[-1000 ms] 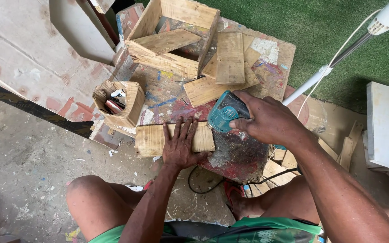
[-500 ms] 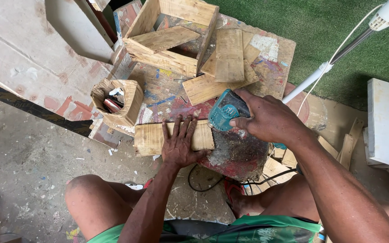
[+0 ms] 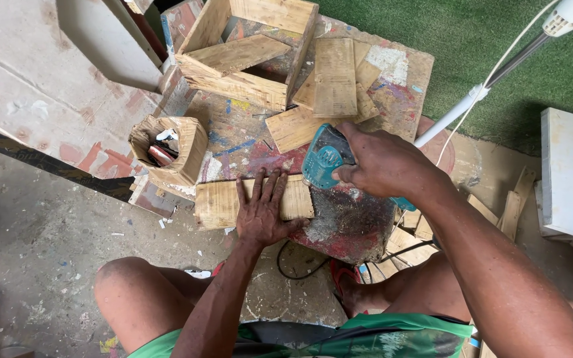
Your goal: The person uses a handheld electric sander to smooth the surface of small wooden planks on a workbench. They hold the wood with one hand and move the sander back and forth across the planks, occasionally repositioning the wood to sand different areas.
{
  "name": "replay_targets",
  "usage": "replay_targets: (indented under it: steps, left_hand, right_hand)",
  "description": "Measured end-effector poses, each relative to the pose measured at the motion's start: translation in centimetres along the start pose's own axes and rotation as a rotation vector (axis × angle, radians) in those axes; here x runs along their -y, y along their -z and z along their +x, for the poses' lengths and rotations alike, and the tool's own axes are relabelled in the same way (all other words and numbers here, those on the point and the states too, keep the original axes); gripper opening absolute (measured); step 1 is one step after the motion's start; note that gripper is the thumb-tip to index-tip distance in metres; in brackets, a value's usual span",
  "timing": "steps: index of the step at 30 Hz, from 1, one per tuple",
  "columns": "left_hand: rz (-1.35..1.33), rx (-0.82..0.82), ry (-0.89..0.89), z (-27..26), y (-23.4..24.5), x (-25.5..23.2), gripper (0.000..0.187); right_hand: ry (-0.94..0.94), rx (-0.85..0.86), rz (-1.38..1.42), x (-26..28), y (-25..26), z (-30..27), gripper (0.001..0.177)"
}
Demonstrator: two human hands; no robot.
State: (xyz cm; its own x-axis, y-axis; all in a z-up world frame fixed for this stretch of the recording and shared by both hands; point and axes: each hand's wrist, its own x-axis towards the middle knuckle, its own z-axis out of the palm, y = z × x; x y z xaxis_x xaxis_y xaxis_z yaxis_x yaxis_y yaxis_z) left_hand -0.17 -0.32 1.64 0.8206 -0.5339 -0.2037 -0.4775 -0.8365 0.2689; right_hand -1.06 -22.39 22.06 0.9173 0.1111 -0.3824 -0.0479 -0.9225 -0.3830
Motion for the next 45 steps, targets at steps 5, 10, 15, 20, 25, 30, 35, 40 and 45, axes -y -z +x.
replay_targets:
  steps: [5,10,15,20,25,30,35,40,45]
  left_hand:
    - [-0.001,-0.005,0.004,0.3,-0.2,0.1,0.113]
    - [-0.013,-0.042,0.0,0.2,-0.4,0.1,0.113]
    - [-0.017,-0.049,-0.013,0.3,-0.4,0.2,0.113]
    - [-0.011,-0.038,-0.008,0.2,-0.4,0.1,0.111]
    - [-0.013,-0.045,-0.008,0.3,-0.4,0.1,0.111]
    - [-0.016,-0.061,-0.016,0.5,-0.8,0.4,0.111]
    - [-0.007,-0.072,-0.025,0.6,-1.4,0.7,0.11]
    - [-0.02,-0.097,-0.04,0.7,-1.8,0.9,0.11]
    - [-0.02,-0.09,-0.03,0.5,-1.5,0.9,0.112]
  right_hand:
    - [0.017,0.01,-0.057,0.4,0.0,0.0,0.074]
    - [0.009,0.013,-0.052,0.0,-0.1,0.2,0.074]
    - [0.02,0.008,-0.047,0.2,-0.2,0.0,0.071]
    - [0.031,-0.016,-0.063,0.2,-0.7,0.1,0.07]
    - [0.014,0.009,-0.075,0.4,-0.6,0.1,0.069]
    - [0.016,0.012,-0.052,0.1,-0.4,0.3,0.07]
    - [0.011,0.027,-0.032,-0.4,-0.8,0.6,0.071]
    - [0.01,0.018,-0.007,-0.7,-1.0,0.6,0.07]
    - [0.028,0.017,-0.024,-0.5,-1.1,0.9,0.07]
